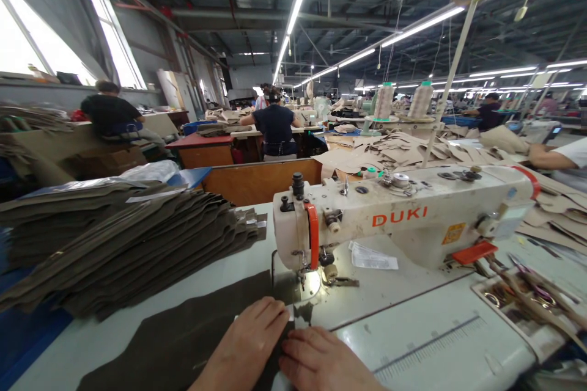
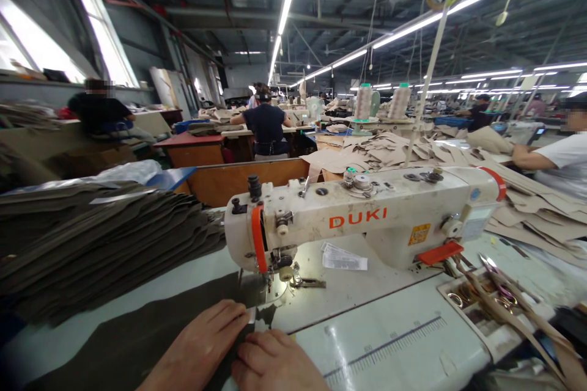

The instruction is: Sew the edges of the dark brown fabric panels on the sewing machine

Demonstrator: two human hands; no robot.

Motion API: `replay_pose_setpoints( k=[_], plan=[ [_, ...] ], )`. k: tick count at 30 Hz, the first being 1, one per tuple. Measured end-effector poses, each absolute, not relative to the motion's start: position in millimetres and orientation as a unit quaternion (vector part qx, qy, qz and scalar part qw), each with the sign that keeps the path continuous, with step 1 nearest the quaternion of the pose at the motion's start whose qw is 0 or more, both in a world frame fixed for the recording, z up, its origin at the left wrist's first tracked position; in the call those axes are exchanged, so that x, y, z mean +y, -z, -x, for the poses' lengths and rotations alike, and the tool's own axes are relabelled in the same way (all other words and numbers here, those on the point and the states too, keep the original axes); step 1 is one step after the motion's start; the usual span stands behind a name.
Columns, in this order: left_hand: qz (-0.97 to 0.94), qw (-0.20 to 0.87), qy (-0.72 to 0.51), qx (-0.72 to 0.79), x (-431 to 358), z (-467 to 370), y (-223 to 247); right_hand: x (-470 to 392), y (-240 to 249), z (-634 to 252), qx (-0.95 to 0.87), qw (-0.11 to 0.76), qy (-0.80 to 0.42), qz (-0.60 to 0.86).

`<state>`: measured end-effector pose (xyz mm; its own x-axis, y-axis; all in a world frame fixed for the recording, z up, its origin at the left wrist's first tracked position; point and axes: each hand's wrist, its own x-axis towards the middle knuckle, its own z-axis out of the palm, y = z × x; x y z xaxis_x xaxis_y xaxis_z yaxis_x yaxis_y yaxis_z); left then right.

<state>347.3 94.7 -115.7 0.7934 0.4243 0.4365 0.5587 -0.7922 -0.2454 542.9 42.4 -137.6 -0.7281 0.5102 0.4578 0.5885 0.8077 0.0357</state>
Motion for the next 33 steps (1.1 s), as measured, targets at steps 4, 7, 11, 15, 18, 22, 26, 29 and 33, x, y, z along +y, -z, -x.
replay_pose_setpoints(
  k=[4, 7, 11, 15, 18, 22, 26, 29, 33],
  plan=[
    [0.926, 0.203, 0.198, -0.25, 93.5, -347.8, 113.8, 42.3, 137.6, -543.0, -0.926, 0.217, 0.084, 0.297],
    [0.924, 0.211, 0.194, -0.254, 93.2, -347.2, 115.7, 42.4, 138.3, -543.2, -0.929, 0.21, 0.077, 0.295],
    [0.928, 0.204, 0.169, -0.263, 94.0, -345.7, 119.6, 42.7, 140.2, -542.3, -0.926, 0.221, 0.078, 0.296],
    [0.93, 0.197, 0.155, -0.269, 93.1, -344.9, 120.8, 42.9, 135.4, -543.9, -0.933, 0.198, 0.054, 0.295],
    [0.927, 0.197, 0.162, -0.274, 90.6, -344.8, 120.3, 43.0, 123.0, -549.4, -0.941, 0.189, 0.002, 0.282],
    [0.926, 0.185, 0.182, -0.273, 86.3, -346.5, 119.0, 47.0, 101.0, -557.5, -0.916, 0.206, -0.079, 0.334],
    [0.919, 0.159, 0.209, -0.293, 80.2, -347.0, 117.6, 58.4, 86.2, -558.5, -0.895, 0.183, -0.051, 0.403],
    [0.911, 0.15, 0.23, -0.307, 75.2, -343.6, 118.4, 66.9, 84.6, -557.1, -0.903, 0.156, 0.002, 0.4],
    [0.911, 0.169, 0.234, -0.296, 72.9, -340.0, 120.1, 72.5, 90.0, -558.4, -0.915, 0.151, 0.051, 0.37]
  ],
)
